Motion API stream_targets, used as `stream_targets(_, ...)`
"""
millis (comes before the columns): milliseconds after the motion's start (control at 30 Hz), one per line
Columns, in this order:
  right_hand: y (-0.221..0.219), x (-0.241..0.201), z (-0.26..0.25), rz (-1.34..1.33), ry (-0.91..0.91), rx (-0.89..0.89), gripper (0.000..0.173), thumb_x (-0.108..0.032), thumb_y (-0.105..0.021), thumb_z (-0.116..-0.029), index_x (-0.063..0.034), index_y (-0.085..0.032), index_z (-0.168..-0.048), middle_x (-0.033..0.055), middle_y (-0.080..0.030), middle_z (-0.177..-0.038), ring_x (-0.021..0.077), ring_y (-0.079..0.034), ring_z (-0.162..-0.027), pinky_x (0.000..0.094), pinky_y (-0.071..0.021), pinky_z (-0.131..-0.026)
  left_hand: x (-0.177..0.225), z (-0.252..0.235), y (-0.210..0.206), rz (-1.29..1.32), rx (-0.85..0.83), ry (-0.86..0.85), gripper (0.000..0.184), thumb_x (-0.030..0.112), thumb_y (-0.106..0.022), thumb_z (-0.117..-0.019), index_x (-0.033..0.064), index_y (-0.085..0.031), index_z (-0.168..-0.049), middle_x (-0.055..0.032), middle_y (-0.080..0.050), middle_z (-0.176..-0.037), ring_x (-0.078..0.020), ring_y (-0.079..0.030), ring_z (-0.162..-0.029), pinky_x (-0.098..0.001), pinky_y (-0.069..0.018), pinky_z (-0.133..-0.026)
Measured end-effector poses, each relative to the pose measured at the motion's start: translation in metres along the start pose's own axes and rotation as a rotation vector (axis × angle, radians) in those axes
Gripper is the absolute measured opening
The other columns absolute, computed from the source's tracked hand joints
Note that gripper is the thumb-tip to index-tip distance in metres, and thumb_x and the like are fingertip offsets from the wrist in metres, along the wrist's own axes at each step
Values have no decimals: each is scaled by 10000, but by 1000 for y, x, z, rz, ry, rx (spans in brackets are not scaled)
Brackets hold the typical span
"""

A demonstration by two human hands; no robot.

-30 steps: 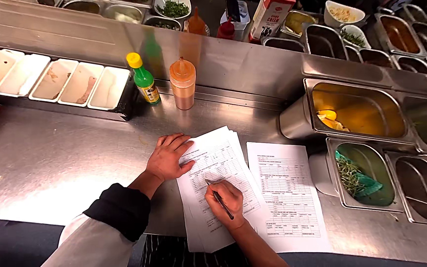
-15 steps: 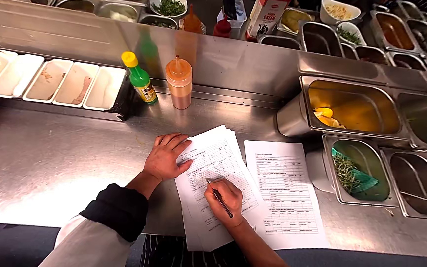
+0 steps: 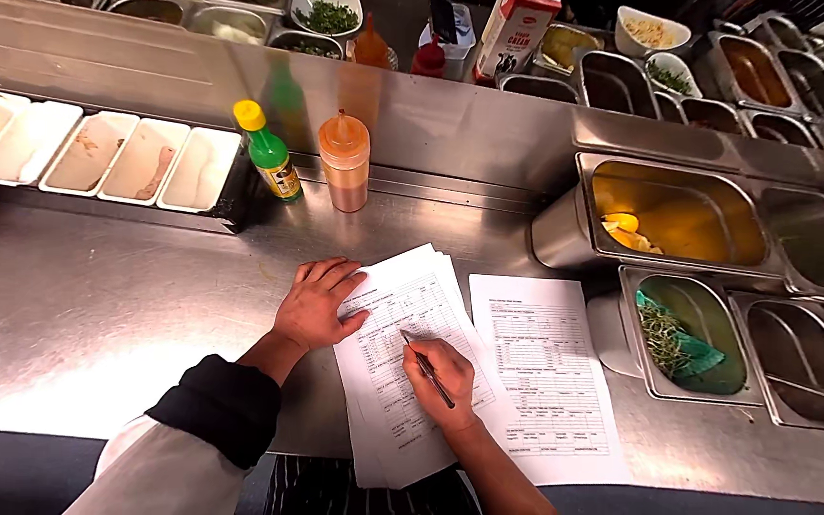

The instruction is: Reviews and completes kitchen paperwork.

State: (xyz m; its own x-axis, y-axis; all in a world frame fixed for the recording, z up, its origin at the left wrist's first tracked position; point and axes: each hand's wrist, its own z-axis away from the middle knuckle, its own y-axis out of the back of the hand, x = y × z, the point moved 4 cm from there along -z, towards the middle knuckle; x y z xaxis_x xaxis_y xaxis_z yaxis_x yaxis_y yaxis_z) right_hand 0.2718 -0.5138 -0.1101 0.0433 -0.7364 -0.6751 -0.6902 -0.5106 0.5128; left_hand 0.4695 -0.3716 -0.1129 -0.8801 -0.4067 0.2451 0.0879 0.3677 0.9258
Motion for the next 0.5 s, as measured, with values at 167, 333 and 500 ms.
stream_targets(167,-2,1,0,-5,-10,-25,109,-87,-682,-879,-65,-756,-801,22,-721,-764,68,-685,-705,197,-579,-631,0,0,0,-3,-6,3,622,632,-528,-900,199,-695,-1314,-23,-626,-1426,-268,-533,-1358,-535,-395,-1091)
stream_targets(333,0,2,1,-15,-13,1,106,-79,-680,-871,-62,-748,-790,26,-721,-755,65,-683,-692,194,-576,-617,0,0,-2,-7,-5,1,621,635,-521,-901,204,-695,-1314,-26,-625,-1426,-264,-529,-1362,-531,-390,-1097)
stream_targets(500,0,2,1,-11,-24,11,106,-83,-683,-878,-59,-754,-803,24,-722,-756,59,-681,-686,190,-575,-616,0,1,-1,-7,-12,7,619,634,-520,-902,208,-695,-1316,-19,-625,-1428,-258,-531,-1361,-533,-392,-1095)
